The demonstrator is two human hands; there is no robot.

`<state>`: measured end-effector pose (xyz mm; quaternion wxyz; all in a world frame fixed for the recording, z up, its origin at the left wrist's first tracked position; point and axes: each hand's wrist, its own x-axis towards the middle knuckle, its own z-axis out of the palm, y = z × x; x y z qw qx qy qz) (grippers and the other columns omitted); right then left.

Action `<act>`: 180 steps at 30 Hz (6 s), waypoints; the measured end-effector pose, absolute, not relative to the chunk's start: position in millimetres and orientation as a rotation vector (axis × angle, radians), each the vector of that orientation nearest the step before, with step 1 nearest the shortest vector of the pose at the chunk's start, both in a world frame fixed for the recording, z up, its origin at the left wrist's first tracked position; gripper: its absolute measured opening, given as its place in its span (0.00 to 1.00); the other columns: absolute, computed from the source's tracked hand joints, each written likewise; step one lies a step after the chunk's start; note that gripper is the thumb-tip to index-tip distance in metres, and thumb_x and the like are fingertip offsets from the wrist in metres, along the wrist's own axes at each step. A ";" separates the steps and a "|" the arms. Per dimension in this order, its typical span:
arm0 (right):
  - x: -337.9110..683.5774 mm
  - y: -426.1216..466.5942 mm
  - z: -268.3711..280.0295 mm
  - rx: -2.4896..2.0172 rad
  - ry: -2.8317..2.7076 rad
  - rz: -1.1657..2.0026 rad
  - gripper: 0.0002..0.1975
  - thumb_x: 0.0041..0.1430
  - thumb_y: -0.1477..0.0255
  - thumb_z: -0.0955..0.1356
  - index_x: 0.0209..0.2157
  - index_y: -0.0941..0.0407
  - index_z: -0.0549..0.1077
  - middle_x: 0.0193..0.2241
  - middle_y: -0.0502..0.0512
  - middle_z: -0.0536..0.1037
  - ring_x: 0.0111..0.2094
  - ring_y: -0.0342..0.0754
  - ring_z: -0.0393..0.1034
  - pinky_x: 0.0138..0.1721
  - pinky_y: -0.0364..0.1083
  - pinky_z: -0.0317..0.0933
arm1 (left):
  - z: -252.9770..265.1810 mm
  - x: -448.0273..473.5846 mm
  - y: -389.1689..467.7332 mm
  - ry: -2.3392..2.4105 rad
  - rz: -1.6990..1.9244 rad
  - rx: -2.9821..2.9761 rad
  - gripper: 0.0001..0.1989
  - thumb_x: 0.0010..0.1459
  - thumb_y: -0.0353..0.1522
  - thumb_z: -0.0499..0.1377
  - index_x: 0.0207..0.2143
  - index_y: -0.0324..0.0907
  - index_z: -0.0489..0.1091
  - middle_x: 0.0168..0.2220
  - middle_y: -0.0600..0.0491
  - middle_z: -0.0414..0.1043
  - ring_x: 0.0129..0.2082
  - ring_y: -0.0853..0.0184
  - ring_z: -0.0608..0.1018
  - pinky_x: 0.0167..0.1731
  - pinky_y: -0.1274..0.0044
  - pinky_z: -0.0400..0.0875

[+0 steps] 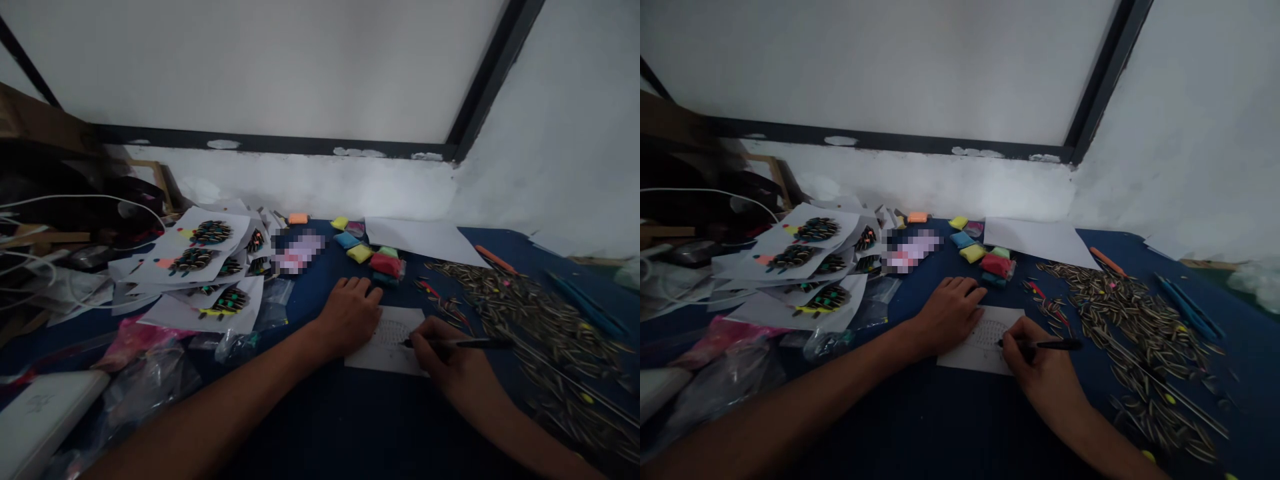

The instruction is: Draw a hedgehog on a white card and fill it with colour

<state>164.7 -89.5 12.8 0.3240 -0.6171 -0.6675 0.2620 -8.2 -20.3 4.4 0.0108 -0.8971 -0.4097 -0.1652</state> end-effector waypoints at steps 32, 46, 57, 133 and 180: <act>165.1 -90.9 15.3 -1.590 -1.722 0.678 0.12 0.53 0.64 0.63 0.19 0.53 0.63 0.16 0.46 0.63 0.18 0.43 0.58 0.18 0.42 0.53 | 4.7 -8.0 -20.2 -1.280 -0.509 -2.800 0.14 0.63 0.34 0.49 0.47 0.39 0.66 0.45 0.46 0.68 0.46 0.59 0.69 0.47 0.66 0.63; 165.1 -90.5 20.8 -1.629 -1.737 0.603 0.14 0.53 0.62 0.62 0.19 0.53 0.63 0.15 0.46 0.62 0.17 0.43 0.58 0.18 0.42 0.51 | 4.5 -8.6 -20.6 -1.292 -0.493 -2.806 0.14 0.63 0.35 0.48 0.48 0.40 0.65 0.46 0.46 0.67 0.47 0.59 0.69 0.48 0.66 0.62; 165.0 -90.3 19.7 -1.617 -1.734 0.620 0.13 0.53 0.63 0.63 0.19 0.52 0.62 0.15 0.46 0.63 0.17 0.43 0.59 0.18 0.42 0.53 | 4.9 -8.4 -20.4 -1.283 -0.500 -2.805 0.14 0.63 0.35 0.49 0.48 0.39 0.65 0.46 0.46 0.67 0.46 0.60 0.69 0.47 0.67 0.62; 169.0 -87.5 17.9 -1.646 -1.732 0.559 0.13 0.52 0.63 0.62 0.18 0.53 0.62 0.14 0.46 0.62 0.16 0.43 0.58 0.16 0.41 0.52 | 4.0 -8.3 -19.9 -1.287 -0.517 -2.808 0.14 0.63 0.35 0.49 0.48 0.39 0.65 0.46 0.45 0.68 0.47 0.59 0.69 0.48 0.66 0.62; 168.4 -87.7 24.7 -1.659 -1.765 0.470 0.13 0.51 0.63 0.61 0.16 0.52 0.62 0.13 0.46 0.62 0.15 0.44 0.58 0.17 0.43 0.51 | 5.0 -8.6 -20.2 -1.293 -0.504 -2.813 0.14 0.63 0.35 0.48 0.47 0.39 0.65 0.46 0.46 0.68 0.47 0.60 0.69 0.48 0.66 0.62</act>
